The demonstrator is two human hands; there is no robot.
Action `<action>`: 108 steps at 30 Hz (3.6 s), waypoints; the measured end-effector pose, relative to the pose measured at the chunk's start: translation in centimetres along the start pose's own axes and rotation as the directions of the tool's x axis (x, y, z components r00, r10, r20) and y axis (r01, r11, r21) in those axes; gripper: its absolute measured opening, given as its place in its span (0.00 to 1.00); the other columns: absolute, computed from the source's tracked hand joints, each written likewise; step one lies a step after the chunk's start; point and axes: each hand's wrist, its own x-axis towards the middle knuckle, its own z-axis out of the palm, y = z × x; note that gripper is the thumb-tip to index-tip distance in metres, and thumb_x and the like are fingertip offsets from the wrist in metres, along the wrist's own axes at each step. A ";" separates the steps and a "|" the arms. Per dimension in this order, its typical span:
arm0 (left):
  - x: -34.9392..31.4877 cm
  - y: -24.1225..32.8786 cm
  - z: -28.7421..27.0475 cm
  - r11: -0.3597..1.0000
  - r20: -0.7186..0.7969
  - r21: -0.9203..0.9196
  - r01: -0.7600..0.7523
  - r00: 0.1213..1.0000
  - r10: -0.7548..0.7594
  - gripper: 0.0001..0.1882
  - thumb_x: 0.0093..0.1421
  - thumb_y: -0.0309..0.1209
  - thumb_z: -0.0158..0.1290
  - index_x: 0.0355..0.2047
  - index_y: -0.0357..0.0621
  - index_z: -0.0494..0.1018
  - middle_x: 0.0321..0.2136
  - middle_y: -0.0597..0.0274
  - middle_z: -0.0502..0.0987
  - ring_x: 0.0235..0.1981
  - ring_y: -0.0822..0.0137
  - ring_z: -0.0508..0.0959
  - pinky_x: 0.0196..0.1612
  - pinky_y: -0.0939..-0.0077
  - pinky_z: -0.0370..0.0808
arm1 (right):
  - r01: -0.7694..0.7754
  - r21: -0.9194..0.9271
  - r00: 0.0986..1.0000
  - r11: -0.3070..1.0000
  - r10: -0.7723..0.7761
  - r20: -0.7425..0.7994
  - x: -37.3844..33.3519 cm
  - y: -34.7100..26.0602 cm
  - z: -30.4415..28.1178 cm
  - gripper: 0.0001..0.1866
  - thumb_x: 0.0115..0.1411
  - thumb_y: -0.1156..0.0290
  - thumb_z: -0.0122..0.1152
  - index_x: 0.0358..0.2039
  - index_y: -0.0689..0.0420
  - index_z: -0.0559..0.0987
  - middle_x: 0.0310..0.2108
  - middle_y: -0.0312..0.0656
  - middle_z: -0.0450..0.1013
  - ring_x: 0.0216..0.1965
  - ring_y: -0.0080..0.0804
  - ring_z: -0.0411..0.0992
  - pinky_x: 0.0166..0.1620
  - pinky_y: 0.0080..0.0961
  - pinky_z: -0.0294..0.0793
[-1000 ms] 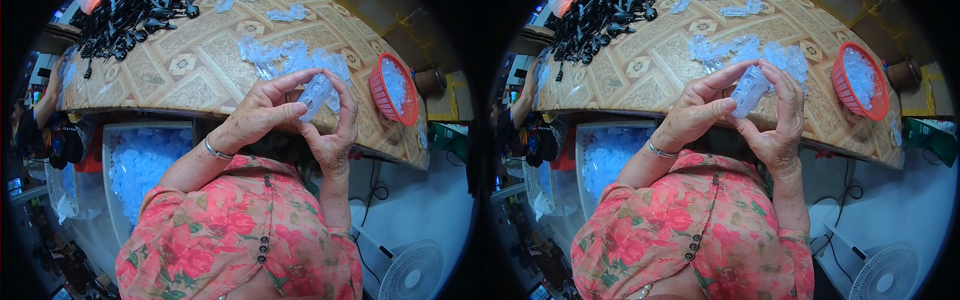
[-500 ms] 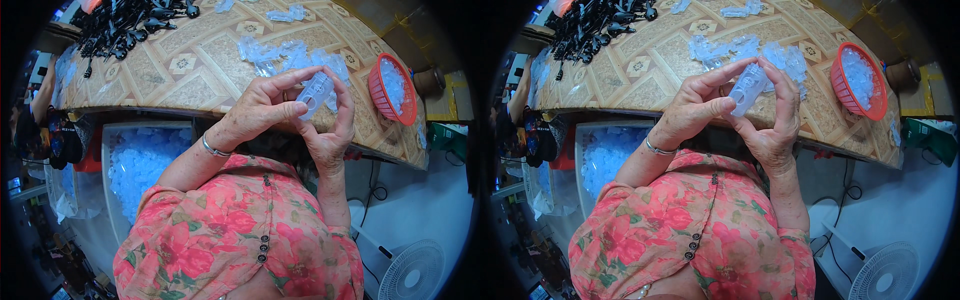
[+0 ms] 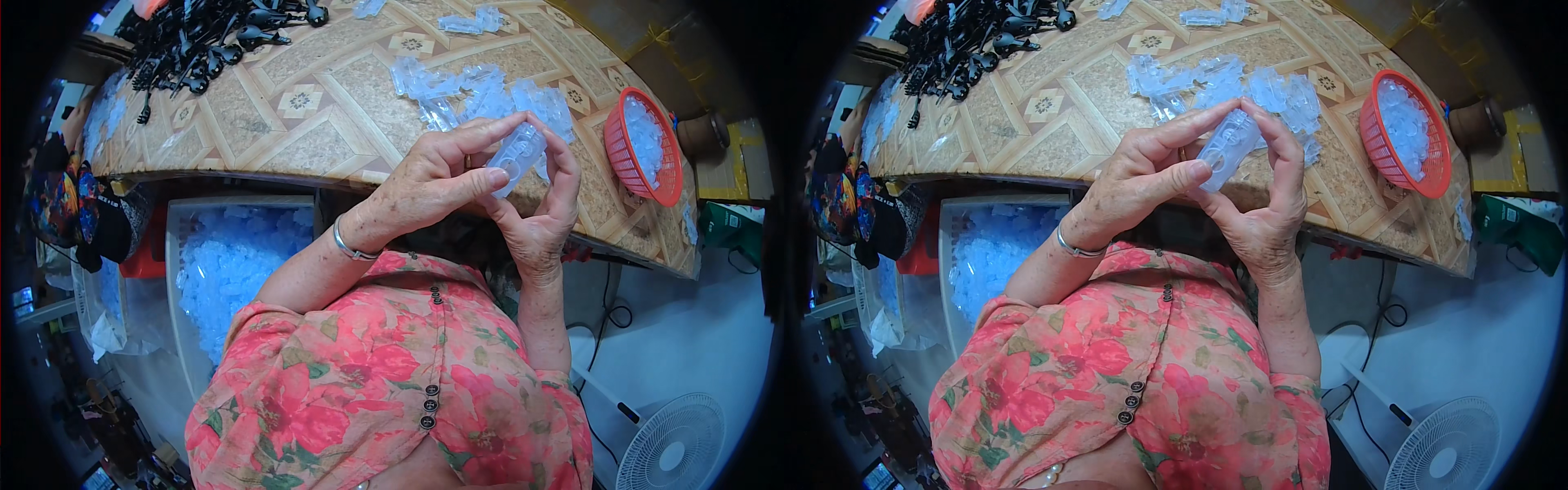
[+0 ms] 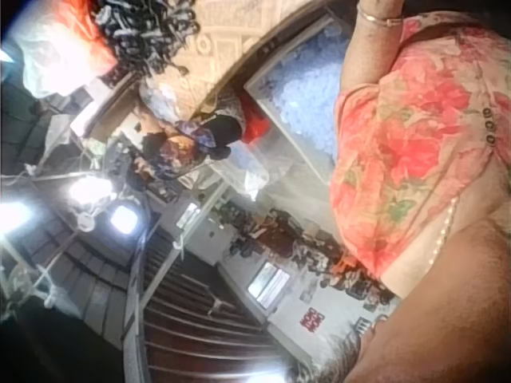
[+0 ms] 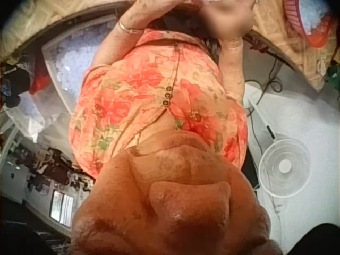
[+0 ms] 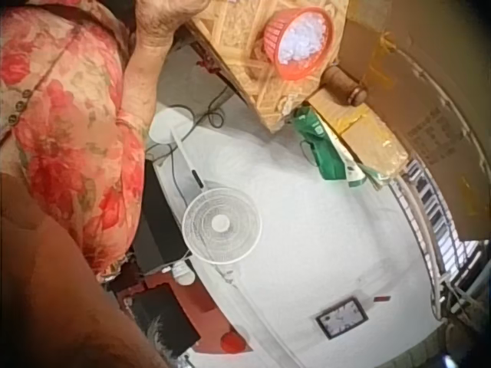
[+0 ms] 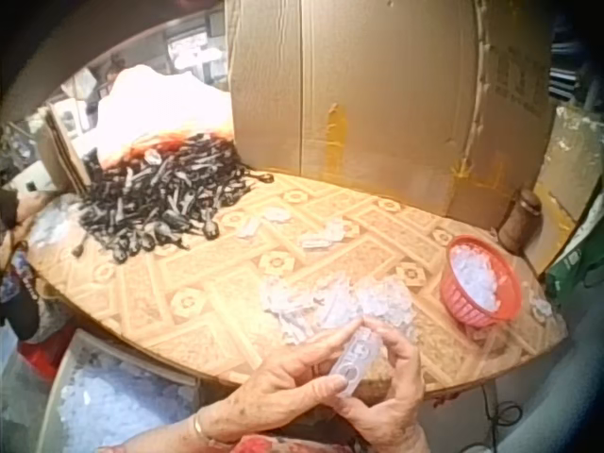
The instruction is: The person sits at a table and repeatedly picks up small transparent plastic bags containing white components. They open the bags, remove the contents, and place the components into a red basket. The person then places the empty bags into a pile on the table.
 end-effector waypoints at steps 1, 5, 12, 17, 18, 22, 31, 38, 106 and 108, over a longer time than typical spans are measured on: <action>0.0 0.0 -0.1 1.000 0.015 0.006 -0.009 1.000 0.009 0.31 0.66 0.30 0.55 0.67 0.39 0.61 0.52 0.61 0.76 0.45 0.77 0.75 0.47 0.83 0.73 | 0.004 0.014 1.000 1.000 -0.004 -0.009 0.0 0.0 0.1 0.46 0.44 0.69 0.81 0.61 0.58 0.63 0.61 0.46 0.67 0.63 0.39 0.65 0.66 0.38 0.63; 0.9 -1.8 -0.1 0.761 0.073 0.521 -0.386 0.909 0.411 0.32 0.66 0.30 0.54 0.68 0.38 0.59 0.60 0.52 0.69 0.50 0.69 0.76 0.51 0.79 0.73 | -0.002 0.028 0.999 1.000 0.004 -0.054 0.0 0.0 0.5 0.45 0.44 0.67 0.81 0.61 0.58 0.64 0.60 0.46 0.67 0.62 0.40 0.66 0.65 0.42 0.63; -0.1 -1.1 0.6 0.851 0.003 0.465 -0.245 0.961 0.275 0.31 0.64 0.26 0.55 0.66 0.38 0.61 0.48 0.52 0.77 0.43 0.69 0.80 0.46 0.76 0.76 | 0.145 -0.410 0.975 0.900 -0.201 -0.096 -0.5 0.6 0.9 0.41 0.44 0.59 0.78 0.57 0.59 0.70 0.53 0.45 0.72 0.54 0.47 0.70 0.62 0.49 0.61; -1.1 0.7 -3.0 0.796 0.092 0.554 -0.246 0.968 0.235 0.29 0.64 0.29 0.55 0.65 0.38 0.63 0.46 0.54 0.78 0.48 0.65 0.78 0.51 0.70 0.73 | 0.128 -0.304 0.982 0.944 -0.078 0.171 0.6 -0.3 0.4 0.38 0.46 0.64 0.75 0.57 0.59 0.71 0.53 0.46 0.73 0.52 0.46 0.70 0.58 0.44 0.64; -1.4 1.2 -3.5 0.796 0.096 0.562 -0.223 0.974 0.206 0.29 0.64 0.29 0.55 0.65 0.38 0.63 0.47 0.54 0.77 0.49 0.64 0.78 0.52 0.70 0.73 | 0.148 -0.282 0.971 0.948 -0.085 0.223 0.6 0.3 0.4 0.37 0.47 0.65 0.75 0.57 0.59 0.71 0.53 0.46 0.72 0.52 0.46 0.70 0.58 0.43 0.64; -2.4 2.1 -5.0 0.807 0.096 0.581 -0.105 0.994 0.060 0.28 0.65 0.30 0.54 0.64 0.38 0.63 0.51 0.54 0.75 0.52 0.64 0.76 0.55 0.70 0.72 | 0.162 -0.241 0.950 0.957 -0.085 0.299 0.6 1.2 1.6 0.36 0.47 0.64 0.75 0.57 0.59 0.72 0.54 0.47 0.72 0.54 0.46 0.69 0.58 0.41 0.64; -1.9 -1.2 -2.7 0.935 -0.128 0.342 -0.097 0.981 0.149 0.29 0.71 0.33 0.48 0.68 0.38 0.57 0.55 0.60 0.71 0.51 0.75 0.72 0.54 0.80 0.71 | 0.165 -0.468 0.986 0.868 -0.139 0.090 1.5 0.2 4.4 0.47 0.41 0.54 0.79 0.59 0.61 0.70 0.53 0.49 0.71 0.53 0.47 0.69 0.58 0.42 0.65; -2.0 -0.7 -2.9 1.000 -0.043 -0.015 0.001 0.999 -0.002 0.30 0.73 0.39 0.43 0.70 0.37 0.54 0.63 0.60 0.66 0.59 0.74 0.67 0.61 0.77 0.65 | 0.094 -0.390 0.995 0.916 -0.071 0.074 1.4 -0.3 3.7 0.47 0.39 0.54 0.81 0.57 0.62 0.71 0.51 0.48 0.72 0.52 0.47 0.69 0.57 0.43 0.66; -2.4 -1.7 -6.3 0.487 -0.046 0.862 -0.142 0.934 0.355 0.17 0.50 0.26 0.62 0.42 0.39 0.75 0.34 0.53 0.74 0.39 0.51 0.73 0.43 0.62 0.70 | 0.225 -0.438 0.953 0.870 -0.103 0.286 1.5 1.4 3.9 0.22 0.47 0.69 0.72 0.44 0.55 0.78 0.41 0.41 0.75 0.44 0.41 0.72 0.55 0.42 0.64; -2.4 -1.9 -6.0 0.468 -0.063 0.874 -0.127 0.927 0.369 0.17 0.50 0.26 0.62 0.41 0.39 0.75 0.33 0.54 0.73 0.37 0.52 0.72 0.41 0.61 0.69 | 0.242 -0.451 0.944 0.859 -0.101 0.315 1.6 1.4 3.9 0.21 0.47 0.69 0.72 0.44 0.56 0.78 0.40 0.41 0.75 0.45 0.41 0.71 0.55 0.43 0.64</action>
